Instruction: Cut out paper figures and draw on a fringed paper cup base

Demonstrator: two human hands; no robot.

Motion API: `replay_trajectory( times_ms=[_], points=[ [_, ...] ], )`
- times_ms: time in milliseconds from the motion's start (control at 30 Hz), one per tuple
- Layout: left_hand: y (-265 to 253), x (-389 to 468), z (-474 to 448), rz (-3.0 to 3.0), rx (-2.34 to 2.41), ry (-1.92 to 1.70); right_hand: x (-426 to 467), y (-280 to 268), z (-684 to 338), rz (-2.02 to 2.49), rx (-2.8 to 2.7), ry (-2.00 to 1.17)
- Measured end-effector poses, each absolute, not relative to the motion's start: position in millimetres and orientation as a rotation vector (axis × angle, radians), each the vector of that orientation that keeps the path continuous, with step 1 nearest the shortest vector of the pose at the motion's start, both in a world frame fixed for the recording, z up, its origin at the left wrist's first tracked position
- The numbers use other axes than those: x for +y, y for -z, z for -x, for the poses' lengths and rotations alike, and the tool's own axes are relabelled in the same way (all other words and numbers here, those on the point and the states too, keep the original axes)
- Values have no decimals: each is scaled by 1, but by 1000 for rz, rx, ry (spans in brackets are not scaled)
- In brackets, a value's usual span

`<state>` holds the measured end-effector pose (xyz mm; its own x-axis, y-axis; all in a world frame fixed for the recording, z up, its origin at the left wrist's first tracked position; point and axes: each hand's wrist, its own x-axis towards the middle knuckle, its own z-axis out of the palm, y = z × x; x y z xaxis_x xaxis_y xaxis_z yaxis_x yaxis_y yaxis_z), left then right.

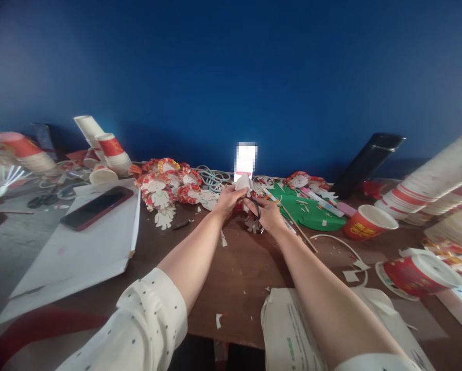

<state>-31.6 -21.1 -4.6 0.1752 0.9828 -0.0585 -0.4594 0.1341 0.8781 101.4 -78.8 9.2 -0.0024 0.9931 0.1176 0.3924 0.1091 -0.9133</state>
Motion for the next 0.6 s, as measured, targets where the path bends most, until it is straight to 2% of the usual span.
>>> replay_trajectory(
  times_ms=[600],
  points=[
    [9,-18,30,-871,772,-1293,-83,-16,-96,1416,-1544,-912]
  ],
)
